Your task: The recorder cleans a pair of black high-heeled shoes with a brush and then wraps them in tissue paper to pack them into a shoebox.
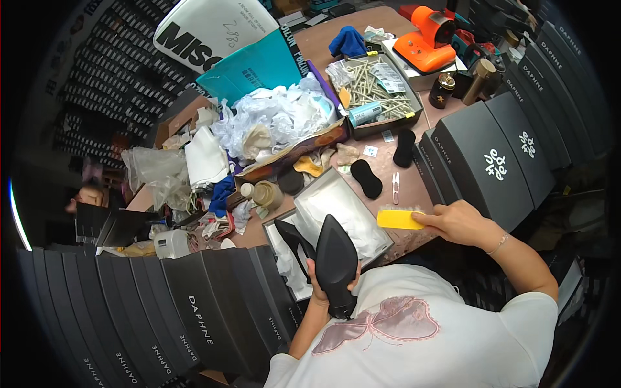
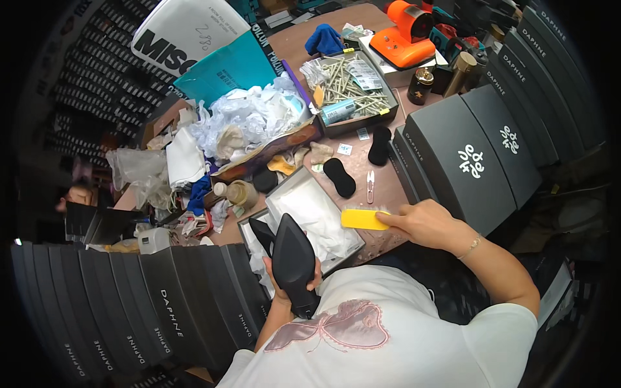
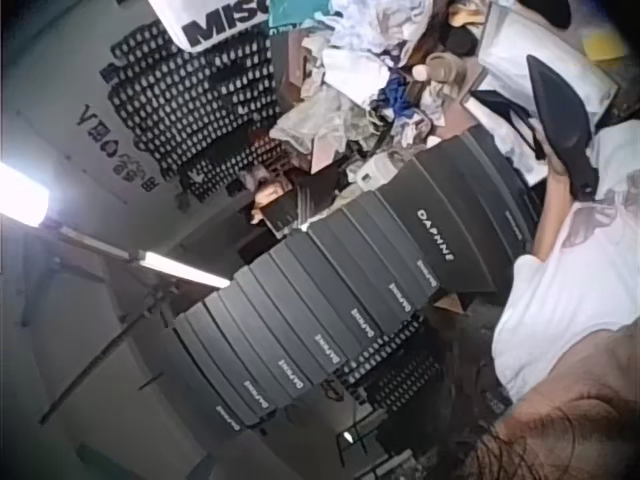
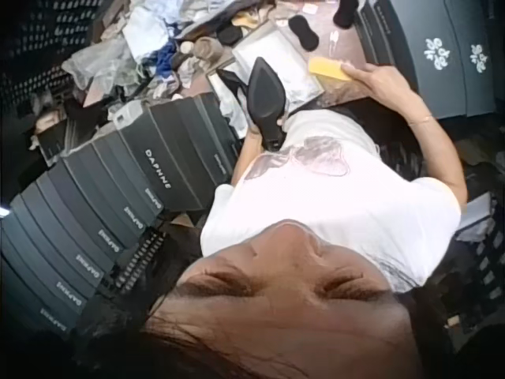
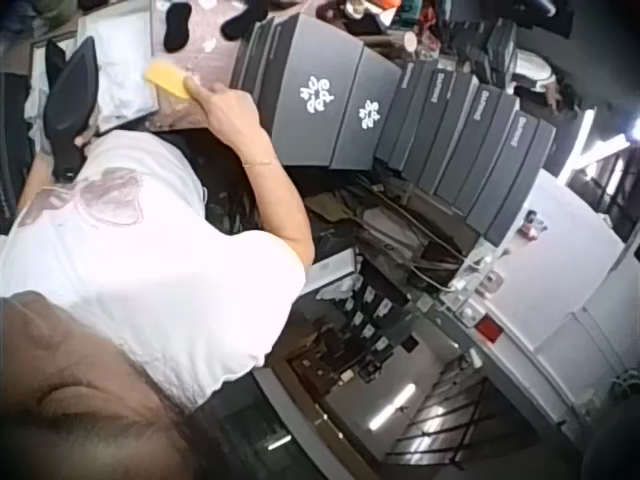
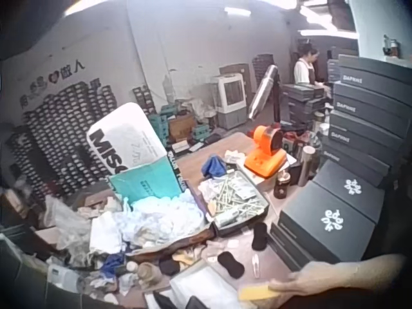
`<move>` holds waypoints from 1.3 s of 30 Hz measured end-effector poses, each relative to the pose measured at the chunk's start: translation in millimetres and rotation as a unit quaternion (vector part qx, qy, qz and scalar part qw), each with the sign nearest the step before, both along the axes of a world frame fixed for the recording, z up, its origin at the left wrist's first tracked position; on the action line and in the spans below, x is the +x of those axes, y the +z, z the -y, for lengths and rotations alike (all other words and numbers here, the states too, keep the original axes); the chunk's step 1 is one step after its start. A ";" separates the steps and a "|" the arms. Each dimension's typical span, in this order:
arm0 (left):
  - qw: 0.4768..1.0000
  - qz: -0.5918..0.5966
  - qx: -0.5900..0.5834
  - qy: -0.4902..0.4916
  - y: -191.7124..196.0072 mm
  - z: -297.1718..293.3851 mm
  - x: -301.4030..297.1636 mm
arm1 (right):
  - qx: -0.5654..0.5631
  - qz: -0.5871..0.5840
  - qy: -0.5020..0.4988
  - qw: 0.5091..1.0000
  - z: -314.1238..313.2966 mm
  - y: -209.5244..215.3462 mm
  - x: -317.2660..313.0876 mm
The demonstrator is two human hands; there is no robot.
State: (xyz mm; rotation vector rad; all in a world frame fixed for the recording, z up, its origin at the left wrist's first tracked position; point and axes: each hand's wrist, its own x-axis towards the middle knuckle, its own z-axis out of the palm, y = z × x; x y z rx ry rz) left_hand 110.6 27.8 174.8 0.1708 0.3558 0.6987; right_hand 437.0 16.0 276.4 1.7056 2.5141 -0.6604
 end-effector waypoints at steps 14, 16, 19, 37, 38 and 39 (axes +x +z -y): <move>0.985 -0.138 0.100 -0.027 8.0 -13.8 11.7 | -0.091 -0.517 -0.215 0.824 -64.6 -18.7 -88.7; 0.944 -0.283 0.155 -0.071 3.6 -17.4 4.0 | -0.134 -0.510 -0.208 0.824 -80.0 -36.9 -124.3; 0.883 -0.368 0.287 -0.050 29.2 -45.7 -1.3 | -0.280 -0.579 -0.243 0.727 -96.0 -42.4 -118.3; 0.961 -0.169 0.045 -0.213 28.2 -22.2 -24.7 | 0.182 -0.046 0.208 0.960 -54.6 4.0 -40.2; 0.958 -0.190 0.038 -0.212 22.9 -22.0 -27.1 | 0.200 0.083 0.072 0.974 -84.5 -13.2 -14.1; 0.935 -0.283 0.091 -0.195 30.4 -23.6 -21.3 | 0.224 0.061 0.054 0.971 -85.8 -10.6 -12.1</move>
